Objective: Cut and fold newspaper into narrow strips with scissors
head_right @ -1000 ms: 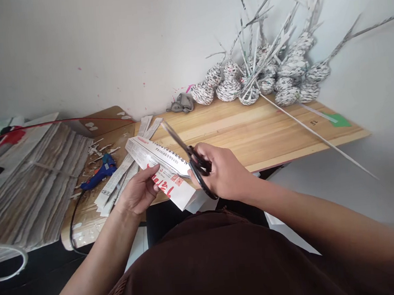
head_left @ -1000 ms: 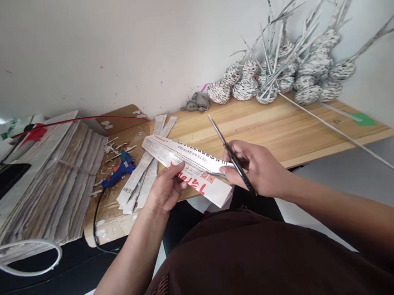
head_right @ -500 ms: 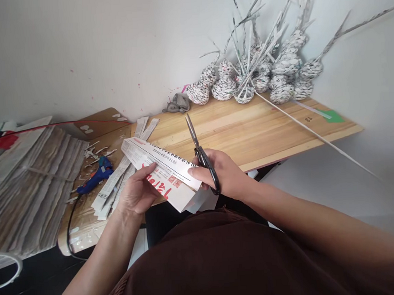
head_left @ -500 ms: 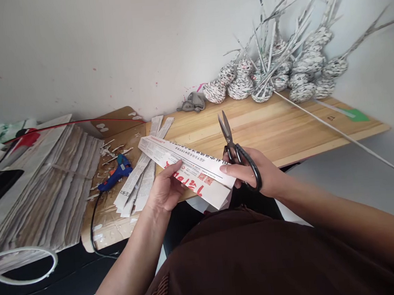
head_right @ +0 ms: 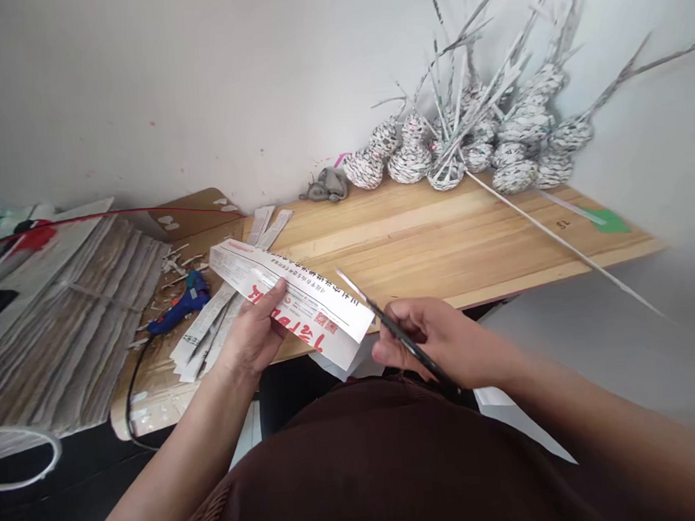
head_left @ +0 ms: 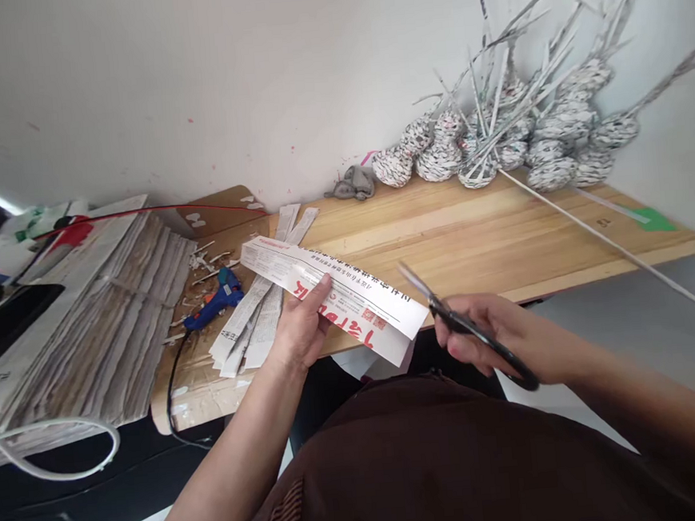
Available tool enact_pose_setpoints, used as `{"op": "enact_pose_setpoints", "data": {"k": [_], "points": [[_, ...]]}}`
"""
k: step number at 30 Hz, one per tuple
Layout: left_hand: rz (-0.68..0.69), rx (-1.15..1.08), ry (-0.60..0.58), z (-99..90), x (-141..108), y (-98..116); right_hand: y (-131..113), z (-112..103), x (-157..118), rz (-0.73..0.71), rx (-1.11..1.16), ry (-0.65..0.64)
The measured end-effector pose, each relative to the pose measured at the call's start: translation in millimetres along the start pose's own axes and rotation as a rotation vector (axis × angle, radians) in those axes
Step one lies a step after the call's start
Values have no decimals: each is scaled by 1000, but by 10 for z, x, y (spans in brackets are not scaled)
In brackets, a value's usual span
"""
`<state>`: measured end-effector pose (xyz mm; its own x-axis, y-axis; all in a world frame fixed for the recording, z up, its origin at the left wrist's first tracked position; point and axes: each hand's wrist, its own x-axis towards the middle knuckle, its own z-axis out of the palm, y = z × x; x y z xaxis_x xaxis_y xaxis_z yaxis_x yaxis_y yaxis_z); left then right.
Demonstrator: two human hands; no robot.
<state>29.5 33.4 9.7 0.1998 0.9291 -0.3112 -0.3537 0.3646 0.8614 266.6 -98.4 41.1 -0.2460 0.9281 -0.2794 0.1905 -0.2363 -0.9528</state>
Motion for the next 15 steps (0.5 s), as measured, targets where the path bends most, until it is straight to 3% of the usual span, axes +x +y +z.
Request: {"op": "enact_pose_setpoints", "data": {"k": [2,5,10,15], "points": [[81,27,-36,0,-6,-24,63,22,-34,53,16,-108],[113,55,-89,-1,-15,-33,175,69,-21,111,19,-159],[35,26,-91,-13,-19,-14,291,86,23,163,14,-189],[-47,-25,-64,-10,-7,-23,178,55,-17,99,-23,-247]]}}
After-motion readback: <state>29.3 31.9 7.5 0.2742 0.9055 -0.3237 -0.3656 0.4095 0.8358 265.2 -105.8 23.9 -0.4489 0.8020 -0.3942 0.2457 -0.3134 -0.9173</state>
